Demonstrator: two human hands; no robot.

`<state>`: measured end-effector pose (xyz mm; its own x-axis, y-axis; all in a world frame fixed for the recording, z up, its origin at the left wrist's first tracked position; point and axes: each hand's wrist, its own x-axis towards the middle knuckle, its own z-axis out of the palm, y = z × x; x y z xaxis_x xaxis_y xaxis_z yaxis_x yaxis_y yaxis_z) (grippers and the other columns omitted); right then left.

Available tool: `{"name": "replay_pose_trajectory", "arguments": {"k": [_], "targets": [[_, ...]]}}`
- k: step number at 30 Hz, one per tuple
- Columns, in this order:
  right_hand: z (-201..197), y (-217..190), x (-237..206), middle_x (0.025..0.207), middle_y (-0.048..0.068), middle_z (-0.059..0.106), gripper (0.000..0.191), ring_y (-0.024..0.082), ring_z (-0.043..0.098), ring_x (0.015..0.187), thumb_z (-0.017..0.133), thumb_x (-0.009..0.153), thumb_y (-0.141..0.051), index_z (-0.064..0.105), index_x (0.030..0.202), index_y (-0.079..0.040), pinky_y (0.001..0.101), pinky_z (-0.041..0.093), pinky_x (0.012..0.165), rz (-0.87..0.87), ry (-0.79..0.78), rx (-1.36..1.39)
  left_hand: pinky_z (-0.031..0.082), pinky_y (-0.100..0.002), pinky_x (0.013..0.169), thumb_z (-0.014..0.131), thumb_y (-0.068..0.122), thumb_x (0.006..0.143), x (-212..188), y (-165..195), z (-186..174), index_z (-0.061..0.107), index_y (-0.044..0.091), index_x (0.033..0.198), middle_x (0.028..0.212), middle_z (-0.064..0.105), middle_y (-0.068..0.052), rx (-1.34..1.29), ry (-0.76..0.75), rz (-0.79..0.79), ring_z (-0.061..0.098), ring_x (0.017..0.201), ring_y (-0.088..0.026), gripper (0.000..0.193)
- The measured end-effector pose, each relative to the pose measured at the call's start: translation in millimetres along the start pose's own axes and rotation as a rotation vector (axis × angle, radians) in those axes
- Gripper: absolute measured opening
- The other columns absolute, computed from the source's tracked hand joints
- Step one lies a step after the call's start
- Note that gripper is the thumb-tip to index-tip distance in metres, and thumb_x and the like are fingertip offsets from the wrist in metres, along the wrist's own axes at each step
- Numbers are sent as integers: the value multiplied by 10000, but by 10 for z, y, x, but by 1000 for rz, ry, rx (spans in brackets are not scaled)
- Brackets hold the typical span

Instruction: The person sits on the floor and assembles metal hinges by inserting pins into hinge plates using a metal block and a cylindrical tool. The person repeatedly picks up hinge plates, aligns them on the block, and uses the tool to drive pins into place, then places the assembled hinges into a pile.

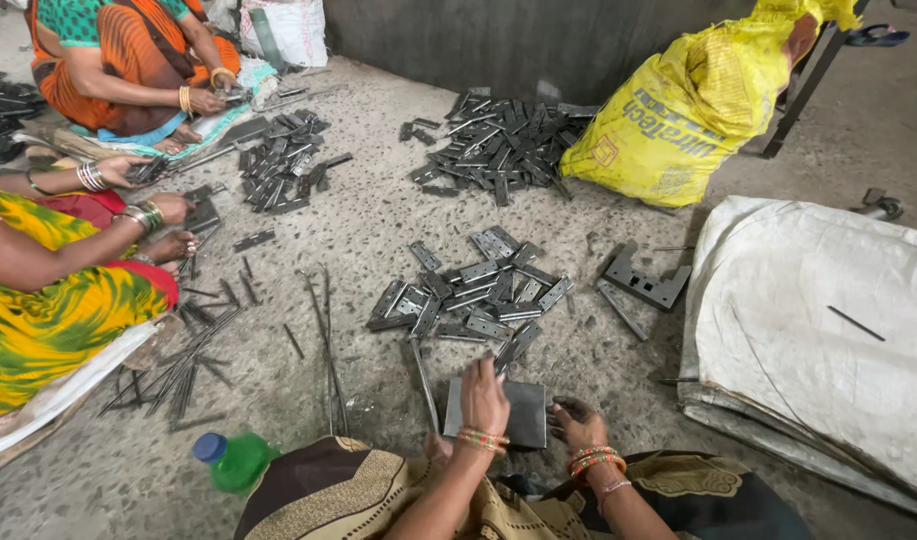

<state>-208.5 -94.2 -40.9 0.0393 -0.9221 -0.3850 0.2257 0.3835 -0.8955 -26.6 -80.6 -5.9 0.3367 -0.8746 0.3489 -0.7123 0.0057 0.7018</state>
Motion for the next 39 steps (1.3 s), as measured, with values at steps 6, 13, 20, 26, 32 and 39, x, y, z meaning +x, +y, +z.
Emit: {"name": "replay_pose_trajectory", "arguments": {"k": [6, 13, 20, 26, 32, 39], "targets": [[52, 112, 123, 1005, 125, 788, 247, 201, 743, 817, 689, 922, -82, 717, 1159, -20, 330, 608, 698, -51, 24, -92, 498, -516, 875, 580, -3, 912, 15, -20, 20, 568, -11, 1224, 1121, 624, -212, 41, 192, 259, 601, 1012, -410, 313], [48, 202, 196, 989, 132, 795, 263, 212, 739, 813, 715, 912, -90, 717, 1162, -11, 333, 597, 685, 61, 7, -168, 446, -509, 1005, 590, 41, 883, -242, -471, 298, 587, 51, 1173, 1242, 583, -165, 414, -388, 4, 547, 1196, -384, 291], [92, 338, 211, 986, 82, 797, 314, 163, 741, 840, 728, 917, -229, 709, 1152, -21, 301, 588, 729, 3, -139, -414, 502, -523, 930, 693, 112, 880, -289, -417, 350, 565, 12, 1161, 1191, 606, -224, 196, -429, -188, 581, 1135, -440, 324], [28, 356, 166, 921, 119, 721, 420, 222, 611, 770, 676, 989, -367, 732, 1132, 24, 375, 475, 662, 110, -74, -101, 508, -583, 827, 671, 61, 865, -562, -117, 538, 550, -8, 1218, 1163, 618, -289, 7, -393, -70, 635, 973, -498, 380], [-78, 164, 45, 970, 112, 743, 397, 234, 709, 847, 610, 973, -313, 646, 1184, 21, 386, 587, 771, 137, -110, 166, 536, -499, 840, 754, 245, 937, -505, -13, 414, 645, 22, 1133, 1094, 685, -241, -275, -325, 20, 671, 979, -440, 315], [165, 276, -73, 989, 112, 707, 428, 222, 654, 804, 576, 1079, -349, 631, 1232, 48, 379, 535, 707, 5, -264, 292, 555, -479, 798, 759, 276, 905, -417, -51, -127, 593, 24, 1098, 973, 743, -187, -256, -368, 15, 720, 916, -406, 358]]}}
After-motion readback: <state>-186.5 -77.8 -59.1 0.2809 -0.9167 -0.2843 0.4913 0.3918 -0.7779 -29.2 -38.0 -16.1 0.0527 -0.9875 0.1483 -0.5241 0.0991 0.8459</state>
